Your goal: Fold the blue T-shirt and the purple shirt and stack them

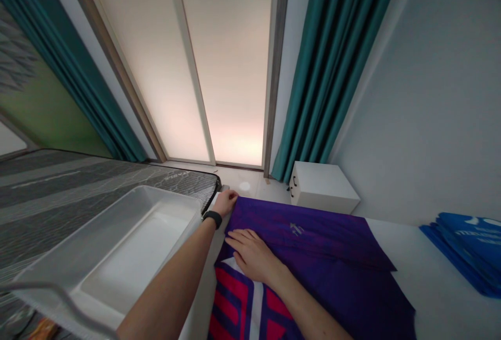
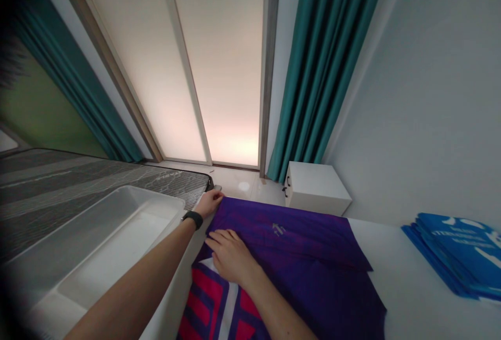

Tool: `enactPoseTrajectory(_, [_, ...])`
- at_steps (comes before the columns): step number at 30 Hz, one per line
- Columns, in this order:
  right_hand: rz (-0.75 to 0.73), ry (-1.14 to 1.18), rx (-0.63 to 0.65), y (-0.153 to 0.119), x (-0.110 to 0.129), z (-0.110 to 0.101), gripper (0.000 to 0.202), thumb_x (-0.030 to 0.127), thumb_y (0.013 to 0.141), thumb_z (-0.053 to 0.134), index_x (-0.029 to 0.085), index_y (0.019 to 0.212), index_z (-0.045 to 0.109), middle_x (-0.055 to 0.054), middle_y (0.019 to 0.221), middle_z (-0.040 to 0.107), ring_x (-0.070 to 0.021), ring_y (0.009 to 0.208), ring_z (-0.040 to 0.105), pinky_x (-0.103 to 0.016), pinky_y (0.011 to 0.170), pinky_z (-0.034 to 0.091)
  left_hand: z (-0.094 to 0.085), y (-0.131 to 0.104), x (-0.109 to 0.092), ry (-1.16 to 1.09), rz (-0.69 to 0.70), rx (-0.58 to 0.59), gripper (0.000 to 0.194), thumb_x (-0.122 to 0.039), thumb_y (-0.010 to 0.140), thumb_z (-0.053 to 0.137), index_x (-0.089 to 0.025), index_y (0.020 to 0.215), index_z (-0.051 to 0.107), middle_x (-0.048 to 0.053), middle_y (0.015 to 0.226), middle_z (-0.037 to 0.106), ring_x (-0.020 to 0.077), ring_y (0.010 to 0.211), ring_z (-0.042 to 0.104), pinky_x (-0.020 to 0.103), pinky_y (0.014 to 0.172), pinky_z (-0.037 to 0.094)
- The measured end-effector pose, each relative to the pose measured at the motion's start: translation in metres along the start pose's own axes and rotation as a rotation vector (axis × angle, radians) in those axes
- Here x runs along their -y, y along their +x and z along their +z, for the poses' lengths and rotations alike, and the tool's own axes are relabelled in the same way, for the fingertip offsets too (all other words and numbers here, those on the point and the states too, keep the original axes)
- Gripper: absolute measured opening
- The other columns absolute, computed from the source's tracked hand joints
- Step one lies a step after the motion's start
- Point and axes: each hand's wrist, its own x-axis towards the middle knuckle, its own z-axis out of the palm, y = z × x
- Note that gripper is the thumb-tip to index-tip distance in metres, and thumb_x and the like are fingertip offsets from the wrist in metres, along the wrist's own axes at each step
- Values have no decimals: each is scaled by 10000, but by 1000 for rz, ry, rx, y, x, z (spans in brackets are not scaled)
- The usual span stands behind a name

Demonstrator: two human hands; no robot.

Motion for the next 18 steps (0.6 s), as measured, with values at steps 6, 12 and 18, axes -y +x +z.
enactPoseTrajectory(6, [119,-29,-23,1,-5,2,494,235,943,437,157,1431,433,-100,1497,425,-229,1379,371,-439,1159,275,-1,-1,-5,24,6,-22,324,-308,886,459,-157,769,720,60,764,689,203,764,611,292,725,434])
enactPoseTrajectory(12, [125,-74,60,-5,-9,11,521,383,975,421,181,1455,401,-97,1546,337,-232,1439,256,-469,1191,176,6,0,-1,30,8,-35,219,-293,865,543,-149,814,700,43,754,667,173,714,592,269,691,422])
enactPoseTrajectory(18, [123,-90,162,-6,-5,3,568,471,999,313,196,1496,322,-79,1578,256,-217,1466,164,-459,1201,113,13,0,2,52,0,-69,106,-160,846,567,-145,824,669,32,748,643,155,707,582,253,685,410])
